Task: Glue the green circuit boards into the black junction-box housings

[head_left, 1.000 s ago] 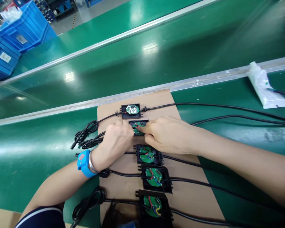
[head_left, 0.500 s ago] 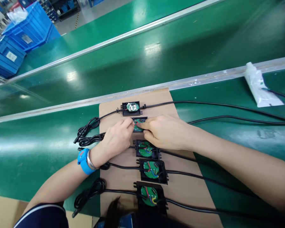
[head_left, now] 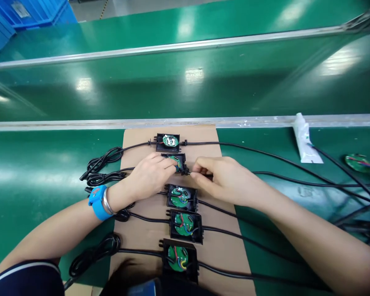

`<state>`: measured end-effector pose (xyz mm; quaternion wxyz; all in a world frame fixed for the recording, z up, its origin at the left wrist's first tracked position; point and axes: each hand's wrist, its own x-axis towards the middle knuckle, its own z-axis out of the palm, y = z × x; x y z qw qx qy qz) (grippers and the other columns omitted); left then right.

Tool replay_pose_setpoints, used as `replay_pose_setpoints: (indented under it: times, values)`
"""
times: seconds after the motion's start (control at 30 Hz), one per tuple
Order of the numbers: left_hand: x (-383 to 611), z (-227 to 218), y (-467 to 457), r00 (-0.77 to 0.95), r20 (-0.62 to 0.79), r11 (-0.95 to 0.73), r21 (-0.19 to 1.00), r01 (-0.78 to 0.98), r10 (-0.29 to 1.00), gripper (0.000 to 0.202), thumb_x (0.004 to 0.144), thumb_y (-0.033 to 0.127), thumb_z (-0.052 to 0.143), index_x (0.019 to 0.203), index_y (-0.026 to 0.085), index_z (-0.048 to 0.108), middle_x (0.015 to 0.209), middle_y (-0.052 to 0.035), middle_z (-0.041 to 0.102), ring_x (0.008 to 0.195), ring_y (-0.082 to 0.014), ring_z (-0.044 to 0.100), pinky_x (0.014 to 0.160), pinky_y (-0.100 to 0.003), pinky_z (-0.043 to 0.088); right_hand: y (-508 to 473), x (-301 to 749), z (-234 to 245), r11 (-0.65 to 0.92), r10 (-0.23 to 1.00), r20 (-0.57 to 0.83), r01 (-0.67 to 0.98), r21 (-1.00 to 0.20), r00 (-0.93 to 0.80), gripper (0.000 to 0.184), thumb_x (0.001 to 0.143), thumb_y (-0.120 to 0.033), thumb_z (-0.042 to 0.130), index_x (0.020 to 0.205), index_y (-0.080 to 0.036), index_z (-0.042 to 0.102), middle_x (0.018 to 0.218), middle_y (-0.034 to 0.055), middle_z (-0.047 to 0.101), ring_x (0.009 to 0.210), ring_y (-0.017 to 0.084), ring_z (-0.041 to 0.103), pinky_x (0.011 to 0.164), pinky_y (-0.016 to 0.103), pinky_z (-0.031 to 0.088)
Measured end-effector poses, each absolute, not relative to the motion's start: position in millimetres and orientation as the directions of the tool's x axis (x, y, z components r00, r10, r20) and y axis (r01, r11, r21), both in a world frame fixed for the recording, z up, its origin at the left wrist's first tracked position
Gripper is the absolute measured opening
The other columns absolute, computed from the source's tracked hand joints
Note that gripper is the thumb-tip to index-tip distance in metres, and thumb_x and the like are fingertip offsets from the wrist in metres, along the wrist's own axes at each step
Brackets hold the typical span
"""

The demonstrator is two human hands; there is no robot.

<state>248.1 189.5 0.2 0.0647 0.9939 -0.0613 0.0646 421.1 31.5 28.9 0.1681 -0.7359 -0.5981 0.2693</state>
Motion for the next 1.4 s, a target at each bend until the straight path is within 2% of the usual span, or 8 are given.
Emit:
replay_pose_setpoints:
  times: [0.13,0.23,0.37,0.5,0.67,1.0,1.2,1.4]
  values:
    - [247.4,2.6,187.5,0.991,0.087,-0.984,0.136,-0.117,-0.105,0.022,0.096,0.012,0.045,0.104,0.014,0.065,0.113,-0.0082,0.072,0.096,-0.0203,0.065,0.088,-0.034,0.047,35.2,419.7,26.4,-0.182,0.969,-0.246,0.736,-0.652,0.022,0.019,0.088,-0.025,0.046,0.075,-0.020,0.058,0.062,-0.0019,0.059,0.053,0.011,0.047,0.056,0.026,0.035]
    - [247.8,3.8,186.6,0.992,0.080,-0.983,0.146,-0.112,-0.101,0.022,0.095,0.011,0.045,0.101,0.014,0.065,0.110,-0.0087,0.072,0.094,-0.0204,0.065,0.087,-0.035,0.047,37.1,420.4,11.3,-0.002,0.999,0.035,0.770,-0.639,0.031,0.017,0.090,-0.022,0.045,0.079,-0.018,0.057,0.072,0.0017,0.062,0.061,0.012,0.051,0.060,0.026,0.040]
    - [248.1,4.3,186.1,0.991,0.093,-0.983,0.150,-0.107,-0.094,0.021,0.095,0.009,0.043,0.097,0.014,0.064,0.106,-0.0087,0.071,0.091,-0.0198,0.064,0.084,-0.034,0.047,37.2,426.0,-10.1,0.143,0.949,0.315,0.881,-0.450,0.007,0.022,0.094,-0.019,0.042,0.077,-0.017,0.055,0.072,0.0038,0.057,0.066,0.014,0.051,0.061,0.026,0.042]
    - [249.0,6.7,184.8,0.994,0.077,-0.982,0.166,-0.086,-0.074,0.025,0.095,0.008,0.041,0.110,0.015,0.060,0.094,-0.0061,0.069,0.084,-0.0192,0.063,0.083,-0.033,0.046,37.0,429.3,-15.0,0.136,0.960,0.277,0.936,-0.325,-0.044,0.024,0.094,-0.016,0.041,0.074,-0.018,0.054,0.070,0.0021,0.052,0.064,0.013,0.048,0.059,0.026,0.038]
    - [248.7,5.7,182.9,0.990,0.112,-0.983,0.151,-0.100,-0.083,0.042,0.091,0.008,0.045,0.132,0.012,0.052,0.107,-0.0091,0.069,0.094,-0.0213,0.064,0.091,-0.035,0.047,36.9,426.5,-11.7,0.095,0.958,0.284,0.972,-0.214,-0.031,0.025,0.094,-0.016,0.042,0.072,-0.017,0.054,0.069,0.0027,0.052,0.063,0.014,0.045,0.059,0.027,0.036]
    - [249.3,9.2,173.0,0.996,0.053,-0.994,0.077,-0.076,-0.072,0.039,0.094,0.010,0.043,0.130,0.010,0.057,0.115,-0.0114,0.065,0.091,-0.0220,0.062,0.086,-0.037,0.049,32.2,412.6,-9.1,0.067,0.964,0.256,0.997,0.038,-0.074,0.028,0.095,-0.010,0.041,0.078,-0.017,0.061,0.070,0.0070,0.057,0.069,0.018,0.050,0.053,0.032,0.024]
    - [259.3,19.2,173.3,0.997,-0.023,-0.996,0.050,-0.071,-0.072,0.028,0.090,0.010,0.047,0.111,0.011,0.066,0.110,-0.0104,0.064,0.091,-0.0233,0.060,0.080,-0.038,0.047,40.2,420.8,-8.6,0.105,0.992,0.079,0.985,-0.134,-0.095,0.029,0.096,-0.011,0.037,0.088,-0.016,0.064,0.081,0.0095,0.062,0.072,0.019,0.049,0.057,0.033,0.027]
    - [249.7,11.0,184.2,0.999,0.032,-0.992,0.124,-0.037,-0.033,0.043,0.087,0.010,0.052,0.129,0.017,0.061,0.114,-0.0087,0.064,0.097,-0.0219,0.061,0.082,-0.036,0.048,39.2,432.7,-30.9,0.097,0.949,0.309,0.870,-0.484,0.067,0.024,0.095,-0.025,0.048,0.079,-0.016,0.063,0.084,0.0083,0.059,0.083,0.020,0.051,0.078,0.034,0.043]
